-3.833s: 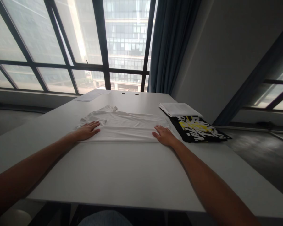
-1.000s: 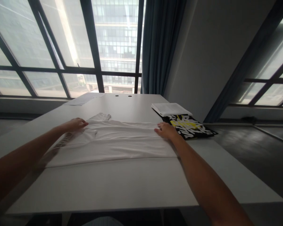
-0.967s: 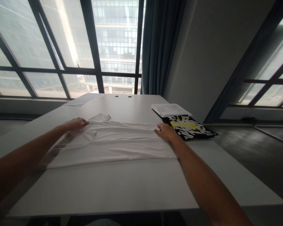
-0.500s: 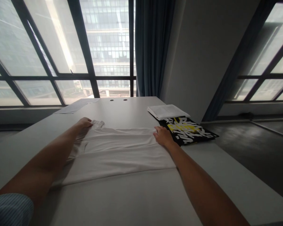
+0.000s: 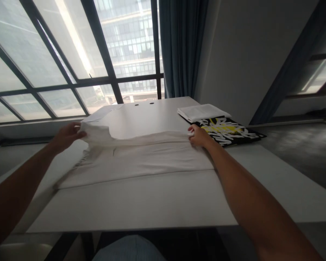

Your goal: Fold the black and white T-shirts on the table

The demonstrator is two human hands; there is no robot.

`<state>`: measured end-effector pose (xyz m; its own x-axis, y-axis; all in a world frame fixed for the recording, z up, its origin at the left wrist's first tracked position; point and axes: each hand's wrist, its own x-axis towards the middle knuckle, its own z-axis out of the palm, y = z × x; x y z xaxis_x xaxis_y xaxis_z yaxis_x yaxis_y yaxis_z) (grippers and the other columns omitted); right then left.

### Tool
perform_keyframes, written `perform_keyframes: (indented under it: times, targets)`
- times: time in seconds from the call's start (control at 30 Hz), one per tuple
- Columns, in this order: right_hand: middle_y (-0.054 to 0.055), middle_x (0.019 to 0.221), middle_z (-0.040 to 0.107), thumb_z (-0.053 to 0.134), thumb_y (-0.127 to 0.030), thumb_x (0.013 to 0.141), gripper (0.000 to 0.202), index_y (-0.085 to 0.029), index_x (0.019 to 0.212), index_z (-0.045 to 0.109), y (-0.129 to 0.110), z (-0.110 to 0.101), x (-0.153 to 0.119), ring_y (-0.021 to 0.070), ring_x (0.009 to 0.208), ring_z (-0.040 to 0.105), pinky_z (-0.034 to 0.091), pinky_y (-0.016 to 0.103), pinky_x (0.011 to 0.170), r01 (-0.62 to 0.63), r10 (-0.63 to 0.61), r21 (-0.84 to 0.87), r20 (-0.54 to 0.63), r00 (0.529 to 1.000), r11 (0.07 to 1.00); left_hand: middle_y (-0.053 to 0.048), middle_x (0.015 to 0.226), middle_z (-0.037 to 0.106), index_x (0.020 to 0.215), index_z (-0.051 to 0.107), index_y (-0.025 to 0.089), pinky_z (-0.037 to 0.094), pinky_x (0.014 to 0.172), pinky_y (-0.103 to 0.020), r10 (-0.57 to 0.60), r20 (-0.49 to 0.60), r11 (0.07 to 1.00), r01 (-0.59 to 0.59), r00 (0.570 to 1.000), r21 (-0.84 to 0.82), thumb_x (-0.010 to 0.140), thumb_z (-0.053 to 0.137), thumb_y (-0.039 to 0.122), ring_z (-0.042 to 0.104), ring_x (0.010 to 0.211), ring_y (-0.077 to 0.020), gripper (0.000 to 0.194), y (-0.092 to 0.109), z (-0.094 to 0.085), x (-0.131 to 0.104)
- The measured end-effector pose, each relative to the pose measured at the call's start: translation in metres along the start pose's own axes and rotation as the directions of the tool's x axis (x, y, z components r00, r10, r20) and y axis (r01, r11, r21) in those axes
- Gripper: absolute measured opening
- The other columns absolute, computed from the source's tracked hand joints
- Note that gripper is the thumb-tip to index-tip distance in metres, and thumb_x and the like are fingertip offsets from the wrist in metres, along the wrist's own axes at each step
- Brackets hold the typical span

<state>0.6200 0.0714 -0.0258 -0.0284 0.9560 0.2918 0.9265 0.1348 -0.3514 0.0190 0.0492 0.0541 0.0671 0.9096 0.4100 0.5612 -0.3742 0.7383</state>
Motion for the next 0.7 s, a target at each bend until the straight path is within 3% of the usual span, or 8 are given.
perform_keyframes:
  times: [0.1,0.17,0.27,0.37,0.43,0.53,0.63,0.7]
  targets:
    - [0.009,0.106,0.074,0.065,-0.014,0.07,0.05,-0.015,0.12,0.07,-0.002,-0.006,-0.004,0.0215,0.089,0.067,0.049,0.026,0.08,0.052,-0.047,-0.041,0.122,0.991,0.998,-0.008,0.094,0.073,0.12,0.062,0.019,0.057,0.076,-0.035,0.018,0.232,0.995,-0.04,0.972,0.09,0.069,0.075,0.067,0.066,0.08,-0.0208,0.071,-0.002,-0.008,-0.054]
    - [0.008,0.104,0.075,0.065,-0.013,0.07,0.051,-0.014,0.121,0.071,-0.005,-0.008,-0.007,0.0212,0.087,0.067,0.05,0.026,0.08,0.07,-0.057,-0.071,0.177,0.983,0.995,-0.01,0.094,0.074,0.119,0.068,0.02,0.057,0.083,-0.038,0.017,0.343,0.973,-0.094,0.939,0.209,0.073,0.067,0.073,0.068,0.085,-0.0243,0.07,-0.004,-0.007,-0.078]
    - [0.009,0.11,0.075,0.064,-0.014,0.071,0.054,-0.014,0.124,0.071,-0.007,-0.008,-0.011,0.022,0.093,0.069,0.051,0.027,0.084,0.094,-0.079,-0.072,0.183,0.98,0.993,-0.013,0.106,0.074,0.11,0.077,0.022,0.054,0.095,-0.04,0.04,0.426,0.928,-0.192,0.904,0.319,0.076,0.058,0.08,0.069,0.098,-0.0285,0.07,-0.005,-0.001,-0.1]
    - [0.011,0.12,0.073,0.063,-0.015,0.073,0.052,-0.014,0.124,0.072,-0.007,-0.005,-0.012,0.0233,0.101,0.069,0.05,0.028,0.09,0.117,-0.107,-0.049,0.173,0.979,0.992,-0.014,0.122,0.07,0.11,0.078,0.024,0.051,0.102,-0.04,0.065,0.462,0.891,-0.26,0.884,0.371,0.072,0.063,0.081,0.065,0.11,-0.0295,0.07,-0.002,0.006,-0.111]
    - [0.01,0.119,0.074,0.063,-0.014,0.074,0.052,-0.015,0.125,0.071,-0.007,-0.001,-0.011,0.0233,0.102,0.069,0.05,0.028,0.091,0.112,-0.103,-0.044,0.171,0.98,0.993,-0.013,0.124,0.069,0.107,0.079,0.025,0.051,0.103,-0.04,0.091,0.461,0.88,-0.288,0.883,0.378,0.074,0.064,0.079,0.065,0.112,-0.0287,0.065,0.002,0.012,-0.114]
    - [0.011,0.113,0.076,0.062,-0.009,0.073,0.053,-0.015,0.125,0.072,-0.01,0.003,-0.01,0.0225,0.1,0.069,0.049,0.026,0.09,0.111,-0.101,-0.059,0.153,0.983,0.992,-0.012,0.111,0.074,0.094,0.079,0.023,0.054,0.095,-0.037,0.118,0.436,0.905,-0.277,0.892,0.323,0.082,0.058,0.075,0.068,0.101,-0.0263,0.058,0.01,0.02,-0.113]
    - [0.012,0.114,0.075,0.062,-0.007,0.071,0.046,-0.013,0.115,0.075,-0.013,0.005,-0.008,0.0218,0.099,0.068,0.048,0.025,0.088,0.14,-0.13,-0.09,0.107,0.986,0.986,-0.008,0.088,0.074,0.083,0.073,0.019,0.056,0.084,-0.034,0.044,0.215,0.948,-0.109,0.976,0.3,0.084,0.052,0.078,0.067,0.084,-0.0238,0.062,0.015,0.02,-0.107]
    - [0.011,0.113,0.074,0.063,-0.008,0.07,0.039,-0.013,0.106,0.077,-0.013,0.005,-0.007,0.0213,0.098,0.067,0.047,0.024,0.088,0.155,-0.147,-0.108,0.079,0.986,0.982,-0.007,0.08,0.073,0.079,0.07,0.018,0.055,0.078,-0.032,-0.012,0.067,0.964,-0.007,0.998,0.266,0.081,0.05,0.084,0.066,0.079,-0.023,0.069,0.016,0.015,-0.103]
